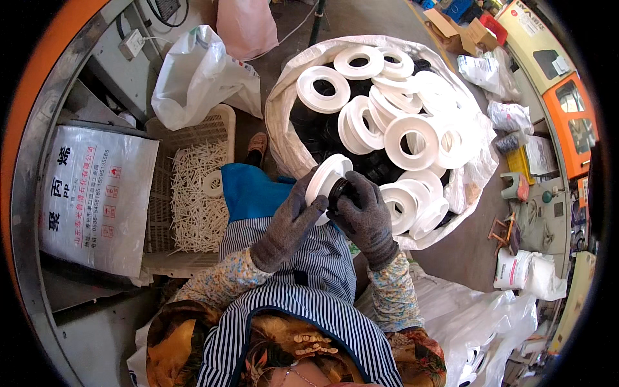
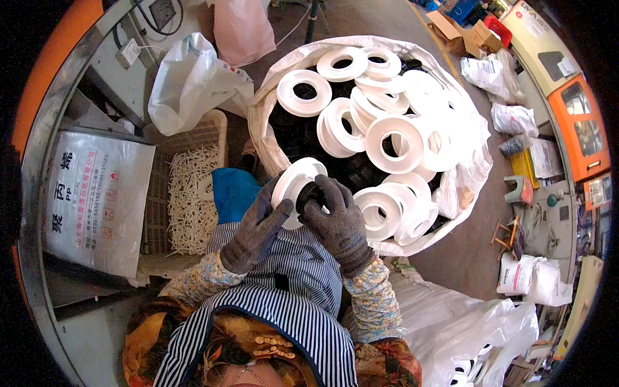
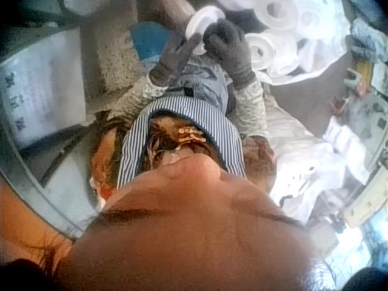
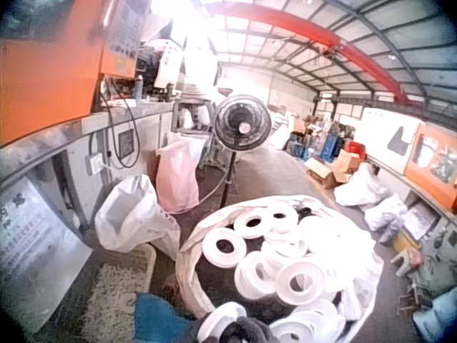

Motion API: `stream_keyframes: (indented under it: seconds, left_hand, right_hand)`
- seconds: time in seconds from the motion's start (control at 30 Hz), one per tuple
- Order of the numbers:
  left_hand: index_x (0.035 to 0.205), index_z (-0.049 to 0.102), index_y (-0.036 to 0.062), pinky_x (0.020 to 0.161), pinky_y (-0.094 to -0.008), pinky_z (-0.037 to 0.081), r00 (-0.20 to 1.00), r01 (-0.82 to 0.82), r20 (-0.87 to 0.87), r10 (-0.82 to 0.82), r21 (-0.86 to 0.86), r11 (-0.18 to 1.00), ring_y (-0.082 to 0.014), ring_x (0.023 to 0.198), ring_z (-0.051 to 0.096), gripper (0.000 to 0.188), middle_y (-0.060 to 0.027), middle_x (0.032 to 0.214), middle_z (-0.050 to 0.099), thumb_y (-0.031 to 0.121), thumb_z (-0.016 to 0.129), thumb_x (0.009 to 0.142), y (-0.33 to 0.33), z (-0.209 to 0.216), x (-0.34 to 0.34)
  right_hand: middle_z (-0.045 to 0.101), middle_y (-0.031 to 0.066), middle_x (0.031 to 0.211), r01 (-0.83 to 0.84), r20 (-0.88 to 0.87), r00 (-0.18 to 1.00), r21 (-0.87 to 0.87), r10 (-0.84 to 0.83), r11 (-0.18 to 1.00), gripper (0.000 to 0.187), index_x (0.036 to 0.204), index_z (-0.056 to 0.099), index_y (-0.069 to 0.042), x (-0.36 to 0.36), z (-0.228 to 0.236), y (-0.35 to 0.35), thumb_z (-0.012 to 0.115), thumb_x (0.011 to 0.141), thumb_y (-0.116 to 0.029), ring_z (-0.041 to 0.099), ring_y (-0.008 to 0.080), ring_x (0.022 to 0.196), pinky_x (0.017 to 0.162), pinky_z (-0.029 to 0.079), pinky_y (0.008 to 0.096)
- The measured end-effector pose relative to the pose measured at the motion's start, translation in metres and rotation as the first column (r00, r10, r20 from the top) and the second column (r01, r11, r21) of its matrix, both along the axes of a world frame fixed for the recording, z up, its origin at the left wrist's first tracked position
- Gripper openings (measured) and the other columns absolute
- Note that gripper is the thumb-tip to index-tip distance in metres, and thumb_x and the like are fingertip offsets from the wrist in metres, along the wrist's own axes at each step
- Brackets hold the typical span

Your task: The person sits on the floor and repeatedly picks up white plastic rings and black plastic caps. They insert the black caps into the center of the white rings and place the assembled units into a large white sack.

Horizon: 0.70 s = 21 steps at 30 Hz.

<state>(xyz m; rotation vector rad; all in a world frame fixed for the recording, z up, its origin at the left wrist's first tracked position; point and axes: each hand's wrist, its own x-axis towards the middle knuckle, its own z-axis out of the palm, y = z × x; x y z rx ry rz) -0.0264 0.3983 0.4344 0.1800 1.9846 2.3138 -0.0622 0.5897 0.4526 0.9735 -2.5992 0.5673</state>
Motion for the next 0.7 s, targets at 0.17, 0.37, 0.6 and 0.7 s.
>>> stream_keyframes:
  seconds: [0.17,0.37,0.6,0.7]
  left_hand:
    - [0.155,0.026,0.0055,0.106,-0.0447,0.049,0.996,0.014,-0.089,-0.03,-0.181,0.983,-0.0368,0.128,0.055,0.062,-0.0291,0.138,0.049,0.031,0.052,0.105,0.001,0.003,0.001]
    - [0.154,0.028,0.0046,0.103,-0.0452,0.051,0.998,0.025,0.059,-0.015,-0.162,0.987,-0.0375,0.124,0.058,0.062,-0.0302,0.136,0.051,0.036,0.051,0.105,0.001,-0.001,-0.001]
    - [0.153,0.03,0.0033,0.105,-0.0437,0.049,0.994,0.025,0.104,-0.016,-0.09,0.996,-0.0356,0.126,0.056,0.063,-0.0277,0.139,0.049,0.037,0.053,0.105,0.0,0.005,-0.003]
    - [0.152,0.033,0.0029,0.106,-0.0431,0.048,0.992,0.029,0.126,-0.016,-0.1,0.995,-0.0343,0.128,0.054,0.061,-0.0268,0.14,0.049,0.036,0.053,0.105,0.006,0.01,0.002]
  right_hand:
    - [0.062,0.0213,0.116,0.1,0.198,0.978,-0.204,-0.059,0.974,0.046,0.104,0.06,-0.007,0.003,0.0,-0.002,0.085,0.074,-0.031,0.068,0.0349,0.095,0.073,0.058,0.0419]
    - [0.068,0.0175,0.093,0.36,0.402,0.882,-0.238,-0.246,0.902,0.073,0.125,0.053,0.002,0.013,-0.011,-0.008,0.085,0.076,-0.042,0.069,0.0317,0.071,0.061,0.056,0.0387]
    - [0.072,0.0161,0.089,0.166,0.306,0.948,-0.236,-0.089,0.958,0.08,0.14,0.049,-0.001,0.014,-0.006,0.003,0.083,0.079,-0.04,0.072,0.0283,0.074,0.063,0.056,0.0394]
    - [0.069,0.0121,0.071,0.362,0.407,0.87,-0.147,-0.277,0.921,0.052,0.112,0.062,-0.002,0.019,-0.005,-0.001,0.078,0.084,-0.043,0.07,0.0288,0.063,0.058,0.054,0.0398]
